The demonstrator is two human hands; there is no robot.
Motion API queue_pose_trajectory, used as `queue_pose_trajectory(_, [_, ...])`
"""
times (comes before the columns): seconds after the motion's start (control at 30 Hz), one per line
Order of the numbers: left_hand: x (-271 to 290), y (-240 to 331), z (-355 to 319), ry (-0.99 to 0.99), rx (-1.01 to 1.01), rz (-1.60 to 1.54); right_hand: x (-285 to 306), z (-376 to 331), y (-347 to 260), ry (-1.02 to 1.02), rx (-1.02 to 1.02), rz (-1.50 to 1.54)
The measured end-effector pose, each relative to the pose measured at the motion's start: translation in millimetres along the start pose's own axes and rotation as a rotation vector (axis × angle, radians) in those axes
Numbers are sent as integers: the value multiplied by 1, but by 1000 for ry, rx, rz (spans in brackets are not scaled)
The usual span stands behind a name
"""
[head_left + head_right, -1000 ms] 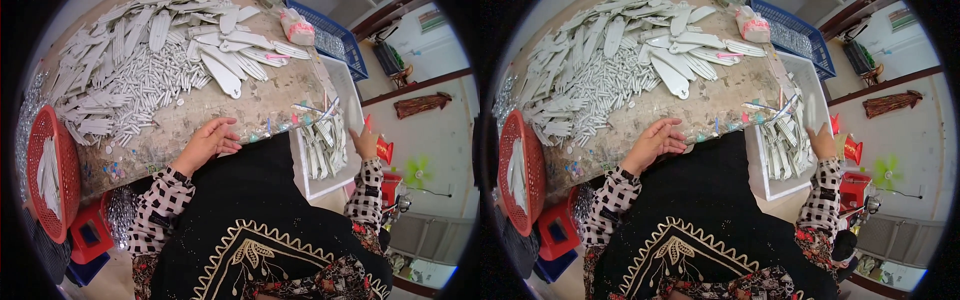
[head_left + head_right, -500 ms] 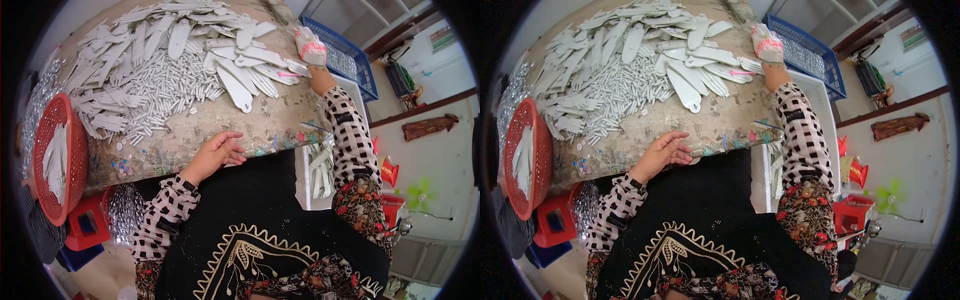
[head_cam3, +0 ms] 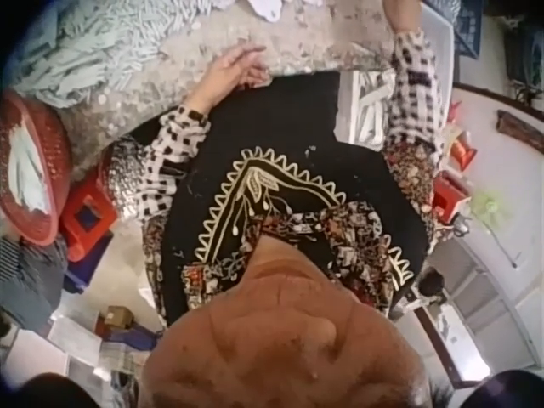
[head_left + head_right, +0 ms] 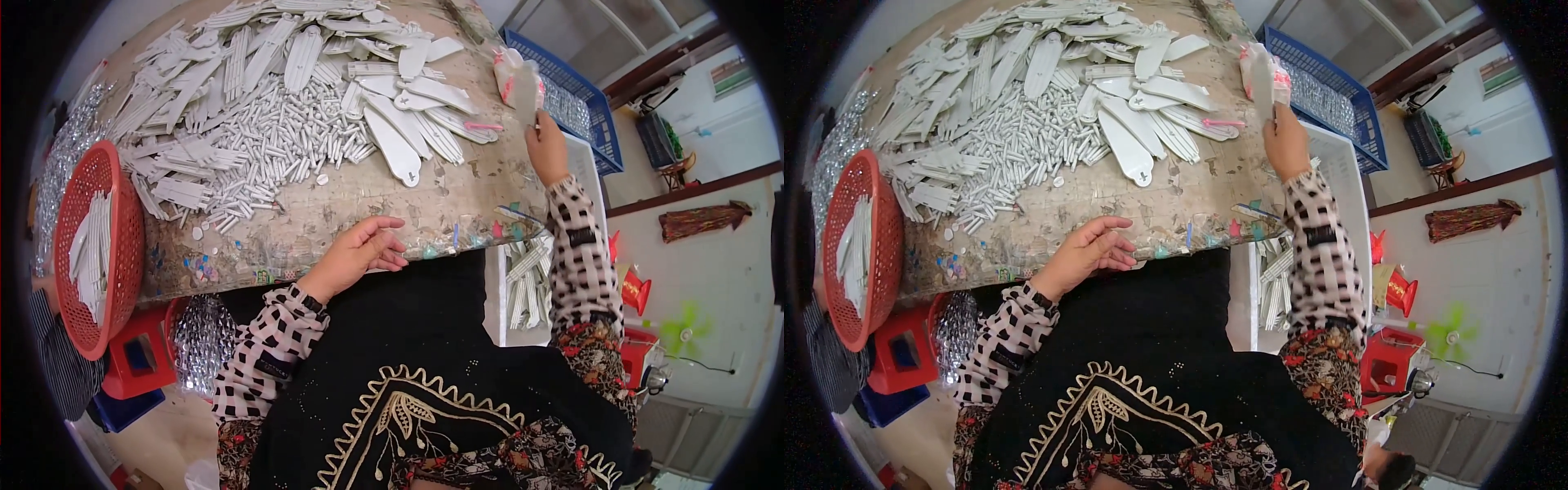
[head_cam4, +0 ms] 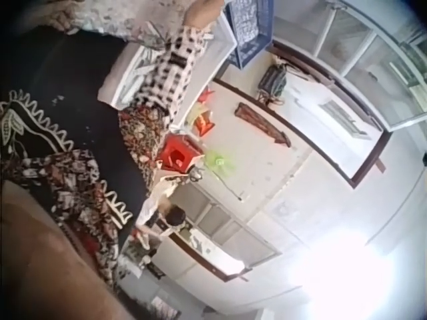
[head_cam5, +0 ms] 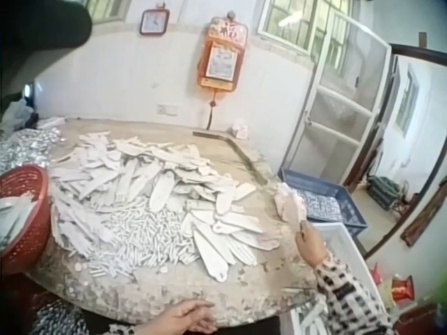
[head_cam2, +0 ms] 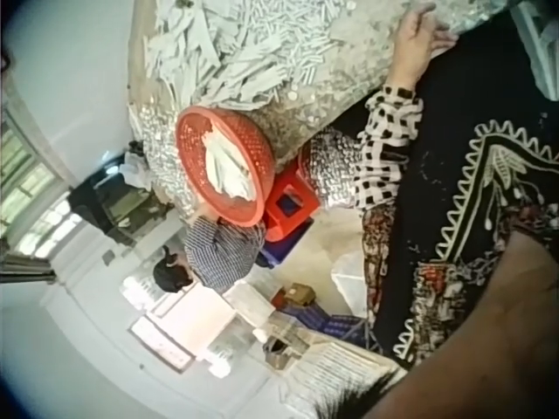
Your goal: Sorting plastic components and using a thin tool to assemble small metallic parts on a workstation.
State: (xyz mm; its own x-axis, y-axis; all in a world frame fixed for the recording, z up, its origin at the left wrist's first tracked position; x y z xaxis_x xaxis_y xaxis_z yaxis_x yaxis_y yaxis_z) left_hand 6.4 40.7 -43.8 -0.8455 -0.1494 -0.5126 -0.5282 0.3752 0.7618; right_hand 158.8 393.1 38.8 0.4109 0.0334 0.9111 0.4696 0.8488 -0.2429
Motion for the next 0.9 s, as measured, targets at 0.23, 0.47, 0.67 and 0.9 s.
queue_pose_trajectory(0.23, [-8, 17, -6, 71, -62, -223, -34, -77, -207, -2, -255, 1514])
queue_pose_trajectory(0.47, [23, 24, -46, 272, -103, -83, -36, -95, -238, -481, -73, 629])
queue_pose_trajectory(0.67, [34, 20, -87, 285, 55, 296, 8, -86, -282, -135, 876, 117])
queue_pose_trajectory(0.9, [52, 18, -117, 371, 70, 319, -23, -100, -279, -489, 859, 353])
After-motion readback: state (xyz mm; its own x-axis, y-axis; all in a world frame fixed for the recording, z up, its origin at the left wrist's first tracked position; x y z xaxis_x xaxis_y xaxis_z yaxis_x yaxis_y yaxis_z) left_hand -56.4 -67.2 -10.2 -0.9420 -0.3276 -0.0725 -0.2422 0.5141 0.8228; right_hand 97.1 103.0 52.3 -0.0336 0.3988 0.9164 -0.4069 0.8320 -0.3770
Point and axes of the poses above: each hand's wrist, its own z-axis towards the middle knuckle, its own x-axis out of the back of the hand, y = z × x, the point moved 4 cm from there along z, towards the middle knuckle, and after that the axes turned 11 degrees about x, right-handed, at the moved point
